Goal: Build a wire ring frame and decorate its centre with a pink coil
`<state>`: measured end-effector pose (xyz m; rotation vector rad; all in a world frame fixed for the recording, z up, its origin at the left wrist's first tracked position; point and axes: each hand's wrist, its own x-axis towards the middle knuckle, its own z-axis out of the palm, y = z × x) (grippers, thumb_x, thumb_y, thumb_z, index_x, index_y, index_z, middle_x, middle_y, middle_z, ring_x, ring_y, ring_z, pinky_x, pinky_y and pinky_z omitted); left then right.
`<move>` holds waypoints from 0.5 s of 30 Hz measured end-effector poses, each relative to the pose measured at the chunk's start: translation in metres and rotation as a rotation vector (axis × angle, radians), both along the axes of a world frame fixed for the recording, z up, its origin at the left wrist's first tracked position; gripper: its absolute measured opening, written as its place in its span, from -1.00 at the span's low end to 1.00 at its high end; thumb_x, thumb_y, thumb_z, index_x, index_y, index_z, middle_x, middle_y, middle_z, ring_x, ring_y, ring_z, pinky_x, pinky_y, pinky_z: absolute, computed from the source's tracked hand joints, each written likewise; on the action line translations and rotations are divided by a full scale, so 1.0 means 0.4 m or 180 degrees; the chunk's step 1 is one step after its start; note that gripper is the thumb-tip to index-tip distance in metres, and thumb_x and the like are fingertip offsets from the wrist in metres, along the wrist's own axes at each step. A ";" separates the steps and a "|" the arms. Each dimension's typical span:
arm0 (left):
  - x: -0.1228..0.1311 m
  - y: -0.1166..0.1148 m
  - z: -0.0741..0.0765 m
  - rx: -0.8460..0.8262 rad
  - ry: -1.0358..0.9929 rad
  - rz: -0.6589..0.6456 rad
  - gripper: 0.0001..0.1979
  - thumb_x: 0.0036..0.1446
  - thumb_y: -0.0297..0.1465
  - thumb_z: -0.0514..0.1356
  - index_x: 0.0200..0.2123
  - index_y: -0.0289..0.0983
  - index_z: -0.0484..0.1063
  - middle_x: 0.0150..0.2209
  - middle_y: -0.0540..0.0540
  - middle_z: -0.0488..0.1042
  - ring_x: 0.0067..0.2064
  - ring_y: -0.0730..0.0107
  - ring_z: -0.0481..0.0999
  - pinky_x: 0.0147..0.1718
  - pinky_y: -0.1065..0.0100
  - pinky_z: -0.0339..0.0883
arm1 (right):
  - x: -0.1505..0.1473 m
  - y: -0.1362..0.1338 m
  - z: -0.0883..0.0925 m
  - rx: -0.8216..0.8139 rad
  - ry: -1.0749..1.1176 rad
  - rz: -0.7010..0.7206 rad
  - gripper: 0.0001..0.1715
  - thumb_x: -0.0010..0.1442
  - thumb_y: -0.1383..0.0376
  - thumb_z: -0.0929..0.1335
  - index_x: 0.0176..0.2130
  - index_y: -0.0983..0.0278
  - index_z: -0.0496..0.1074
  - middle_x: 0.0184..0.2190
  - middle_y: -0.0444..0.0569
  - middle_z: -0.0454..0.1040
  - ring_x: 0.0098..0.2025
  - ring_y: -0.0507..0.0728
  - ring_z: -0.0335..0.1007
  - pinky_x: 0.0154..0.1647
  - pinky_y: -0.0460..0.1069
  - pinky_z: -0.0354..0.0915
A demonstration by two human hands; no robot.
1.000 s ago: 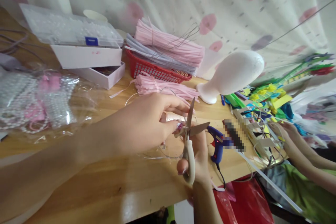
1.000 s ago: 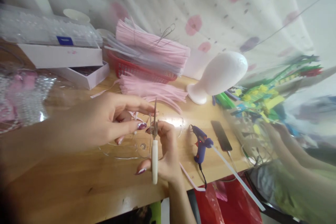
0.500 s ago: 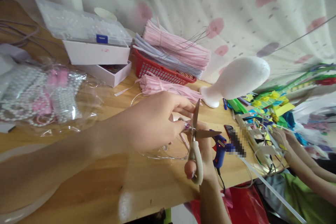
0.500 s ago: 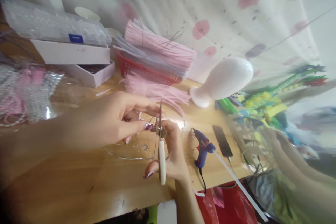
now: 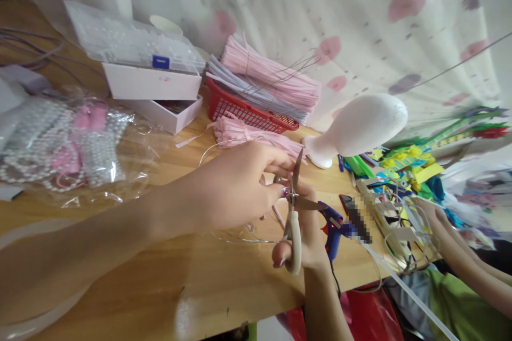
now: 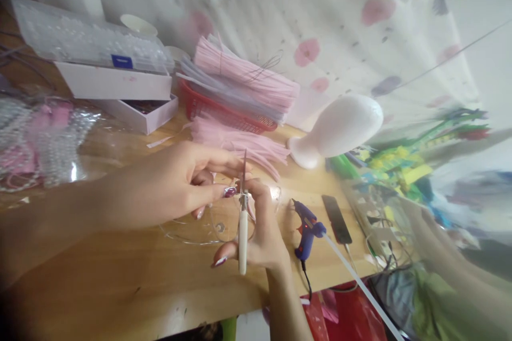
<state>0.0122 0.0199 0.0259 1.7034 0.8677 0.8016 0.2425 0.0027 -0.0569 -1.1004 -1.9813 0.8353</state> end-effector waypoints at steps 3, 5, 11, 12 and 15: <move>0.000 0.001 0.000 0.0000 -0.0004 0.0019 -0.63 0.24 -0.47 0.16 0.06 -0.15 0.58 -0.37 0.08 0.65 -0.60 0.49 0.45 -0.37 0.39 0.41 | -0.011 0.006 0.005 0.0174 0.0155 0.0208 0.01 -0.11 -0.35 0.47 0.18 -0.04 0.21 0.15 0.05 0.32 0.21 0.45 0.31 0.25 0.36 0.25; 0.000 0.003 -0.002 0.0011 -0.0017 0.0025 -0.63 0.23 -0.47 0.17 0.07 -0.13 0.58 -0.39 0.09 0.64 -0.59 0.48 0.46 -0.36 0.39 0.41 | -0.016 0.006 0.005 0.0236 0.0146 0.0155 -0.03 -0.10 -0.36 0.46 0.16 -0.03 0.25 0.12 0.04 0.35 0.19 0.44 0.33 0.23 0.36 0.27; 0.001 0.006 -0.002 -0.0015 -0.0029 0.0019 -0.62 0.22 -0.50 0.16 0.06 -0.15 0.58 -0.55 0.13 0.54 -0.61 0.46 0.44 -0.44 0.41 0.36 | -0.019 0.003 -0.003 0.0150 0.0394 0.0223 -0.05 -0.05 -0.34 0.45 0.21 -0.10 0.25 0.16 0.01 0.33 0.22 0.44 0.30 0.25 0.36 0.25; 0.001 0.006 -0.002 -0.0020 -0.0049 0.0011 -0.61 0.21 -0.50 0.16 0.06 -0.15 0.58 -0.54 0.13 0.55 -0.61 0.46 0.44 -0.44 0.41 0.36 | -0.020 0.003 -0.004 0.0159 0.0422 0.0225 -0.04 -0.06 -0.33 0.46 0.22 -0.11 0.25 0.17 0.01 0.32 0.23 0.44 0.30 0.26 0.36 0.23; 0.000 0.005 0.000 -0.0058 -0.0038 -0.0015 -0.61 0.20 -0.52 0.16 0.05 -0.15 0.59 -0.59 0.14 0.50 -0.62 0.45 0.43 -0.43 0.40 0.37 | -0.023 0.002 -0.004 0.0196 0.0432 0.0209 -0.02 -0.07 -0.33 0.47 0.22 -0.10 0.24 0.19 0.00 0.31 0.26 0.44 0.27 0.29 0.36 0.22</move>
